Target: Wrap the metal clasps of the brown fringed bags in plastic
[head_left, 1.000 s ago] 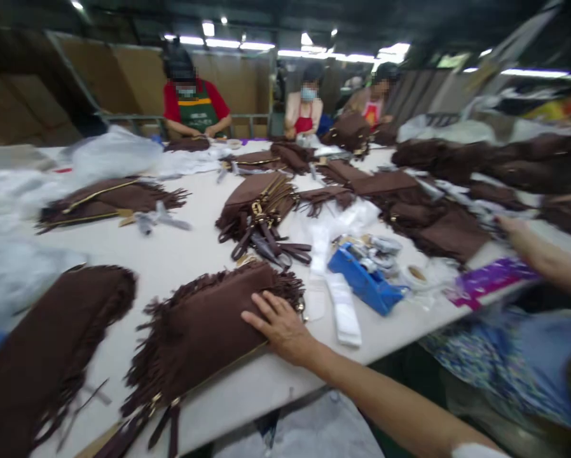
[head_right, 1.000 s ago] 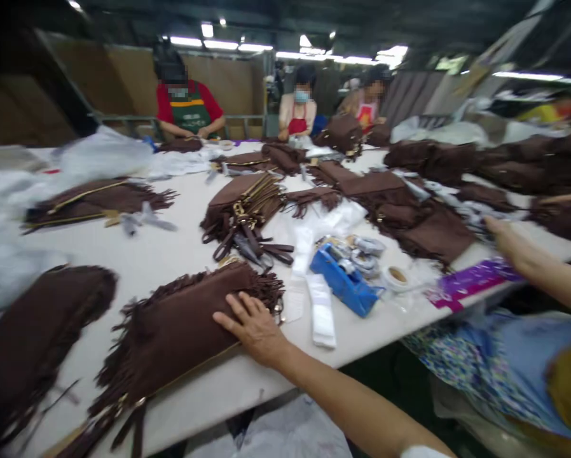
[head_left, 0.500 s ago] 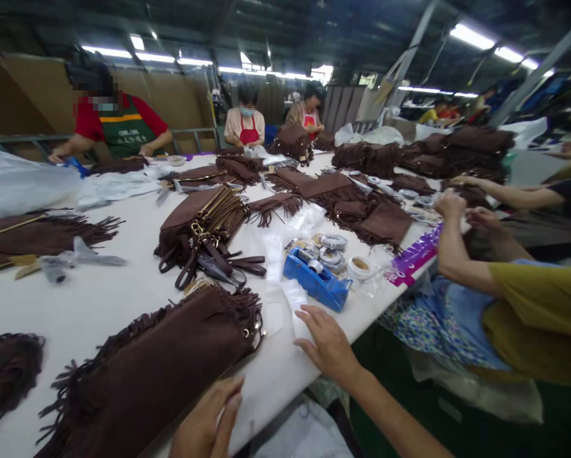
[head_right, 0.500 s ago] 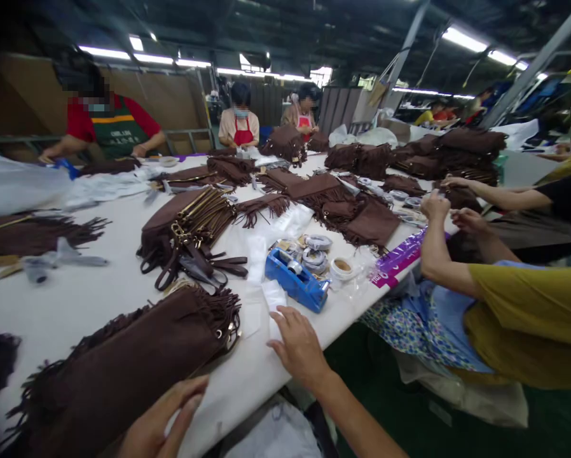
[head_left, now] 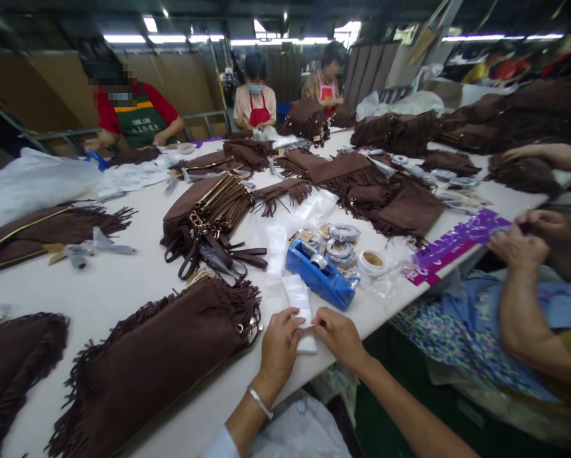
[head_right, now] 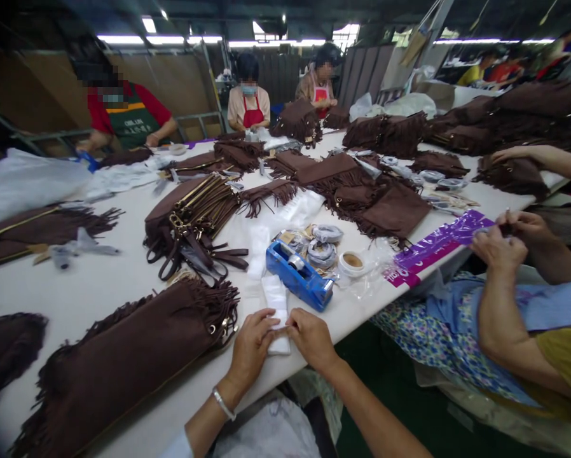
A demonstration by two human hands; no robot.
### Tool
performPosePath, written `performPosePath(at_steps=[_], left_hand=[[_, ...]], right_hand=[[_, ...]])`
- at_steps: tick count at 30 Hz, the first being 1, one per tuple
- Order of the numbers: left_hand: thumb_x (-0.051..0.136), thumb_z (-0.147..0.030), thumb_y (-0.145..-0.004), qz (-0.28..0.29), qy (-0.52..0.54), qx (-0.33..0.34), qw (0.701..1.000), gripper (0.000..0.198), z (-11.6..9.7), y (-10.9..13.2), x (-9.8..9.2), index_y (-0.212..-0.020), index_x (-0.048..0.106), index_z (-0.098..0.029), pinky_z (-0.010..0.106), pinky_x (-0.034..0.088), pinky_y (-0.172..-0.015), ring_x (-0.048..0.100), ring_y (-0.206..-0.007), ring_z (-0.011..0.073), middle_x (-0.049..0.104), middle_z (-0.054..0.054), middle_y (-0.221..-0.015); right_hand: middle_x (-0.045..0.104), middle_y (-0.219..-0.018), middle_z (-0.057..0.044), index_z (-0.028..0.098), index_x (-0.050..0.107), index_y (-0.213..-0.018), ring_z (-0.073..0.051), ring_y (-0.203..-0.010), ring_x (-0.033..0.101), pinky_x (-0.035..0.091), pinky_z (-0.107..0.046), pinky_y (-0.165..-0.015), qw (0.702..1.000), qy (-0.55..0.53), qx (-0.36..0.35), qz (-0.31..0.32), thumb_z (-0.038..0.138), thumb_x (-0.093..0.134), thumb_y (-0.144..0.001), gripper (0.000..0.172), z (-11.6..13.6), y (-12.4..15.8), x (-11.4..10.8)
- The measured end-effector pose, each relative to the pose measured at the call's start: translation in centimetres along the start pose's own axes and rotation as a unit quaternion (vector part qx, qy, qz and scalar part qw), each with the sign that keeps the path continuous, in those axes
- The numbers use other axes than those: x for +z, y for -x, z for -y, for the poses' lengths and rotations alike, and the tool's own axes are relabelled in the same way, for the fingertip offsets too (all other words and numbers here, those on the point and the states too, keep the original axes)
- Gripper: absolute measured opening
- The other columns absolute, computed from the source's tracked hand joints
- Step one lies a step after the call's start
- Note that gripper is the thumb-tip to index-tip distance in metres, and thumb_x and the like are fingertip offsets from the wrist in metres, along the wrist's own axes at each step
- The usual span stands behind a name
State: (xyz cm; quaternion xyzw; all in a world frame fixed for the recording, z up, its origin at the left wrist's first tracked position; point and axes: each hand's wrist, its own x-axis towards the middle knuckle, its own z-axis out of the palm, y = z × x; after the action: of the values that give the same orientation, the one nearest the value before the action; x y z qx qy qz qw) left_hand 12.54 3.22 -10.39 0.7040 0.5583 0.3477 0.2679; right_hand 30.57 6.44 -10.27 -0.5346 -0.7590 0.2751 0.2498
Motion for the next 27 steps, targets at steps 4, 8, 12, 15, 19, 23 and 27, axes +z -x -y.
performPosePath(at_steps=[4,8,12,15,19,23,27], left_hand=[[0.054,-0.006,-0.081,-0.007,0.012,-0.01,1.0,0.034,0.1,-0.1,0.3,-0.108,0.063,-0.025,0.041,0.045,-0.096,0.053,-0.111,0.0218,0.06,0.004,-0.122],[0.055,-0.008,-0.08,-0.004,0.011,-0.011,1.0,0.035,-0.1,-0.3,-0.1,-0.11,0.062,-0.025,0.04,0.045,-0.095,0.054,-0.111,0.0223,0.06,0.005,-0.121],[0.063,-0.019,-0.08,0.03,0.042,-0.019,0.998,0.036,-0.5,-0.3,-0.7,-0.116,0.06,-0.026,0.04,0.042,-0.1,0.051,-0.117,0.0232,0.056,0.005,-0.128],[0.057,-0.03,-0.087,0.035,0.086,-0.038,0.995,0.028,-0.7,-0.4,-0.8,-0.114,0.062,-0.026,0.039,0.04,-0.102,0.051,-0.118,0.0217,0.056,0.005,-0.128],[0.053,-0.028,-0.088,-0.013,0.111,-0.084,0.99,0.017,-0.5,-0.6,0.0,-0.091,0.069,-0.024,0.037,0.042,-0.097,0.054,-0.111,0.0211,0.06,0.004,-0.119],[0.056,-0.023,-0.084,-0.044,0.124,-0.095,0.987,0.012,-0.3,-0.7,0.7,-0.079,0.067,-0.022,0.038,0.042,-0.095,0.055,-0.107,0.0217,0.063,0.004,-0.113],[0.059,-0.018,-0.08,-0.057,0.136,-0.095,0.985,0.007,-0.3,-0.6,0.8,-0.073,0.061,-0.021,0.038,0.043,-0.09,0.056,-0.101,0.0215,0.063,0.004,-0.103]], right_hand=[[0.056,-0.064,0.003,0.019,0.056,-0.071,-0.013,-0.062,0.053,0.037,-0.023,-0.059,0.982,-0.16,0.058,0.079,0.032,0.054,-0.086,0.02,-1.4,-0.6,-0.3],[0.05,-0.058,0.005,0.018,0.052,-0.066,-0.012,-0.056,0.047,0.034,-0.024,-0.056,0.968,-0.223,0.079,0.083,0.039,0.048,-0.09,0.032,-1.9,-0.8,-0.4],[0.054,-0.063,0.003,0.019,0.055,-0.071,-0.014,-0.062,0.051,0.036,-0.025,-0.06,0.981,-0.181,0.066,0.035,0.037,0.048,-0.091,0.029,-1.5,-0.6,-0.4],[0.058,-0.073,0.001,0.019,0.057,-0.079,-0.015,-0.07,0.055,0.039,-0.027,-0.067,0.989,-0.146,0.04,0.007,0.033,0.05,-0.091,0.02,-0.9,-0.3,-0.4],[0.059,-0.079,0.0,0.02,0.056,-0.083,-0.016,-0.075,0.056,0.042,-0.027,-0.07,0.993,-0.117,0.015,0.0,0.028,0.052,-0.091,0.012,-0.4,0.3,-0.3],[0.06,-0.09,-0.002,0.021,0.057,-0.101,-0.016,-0.078,0.058,0.046,-0.028,-0.073,0.993,-0.118,-0.002,0.009,0.027,0.054,-0.089,0.013,0.2,0.9,-0.1],[0.059,-0.098,-0.006,0.022,0.063,-0.102,-0.018,-0.092,0.058,0.046,-0.031,-0.082,0.995,-0.088,-0.049,-0.017,0.025,0.046,-0.094,0.019,1.2,0.9,-0.1]])
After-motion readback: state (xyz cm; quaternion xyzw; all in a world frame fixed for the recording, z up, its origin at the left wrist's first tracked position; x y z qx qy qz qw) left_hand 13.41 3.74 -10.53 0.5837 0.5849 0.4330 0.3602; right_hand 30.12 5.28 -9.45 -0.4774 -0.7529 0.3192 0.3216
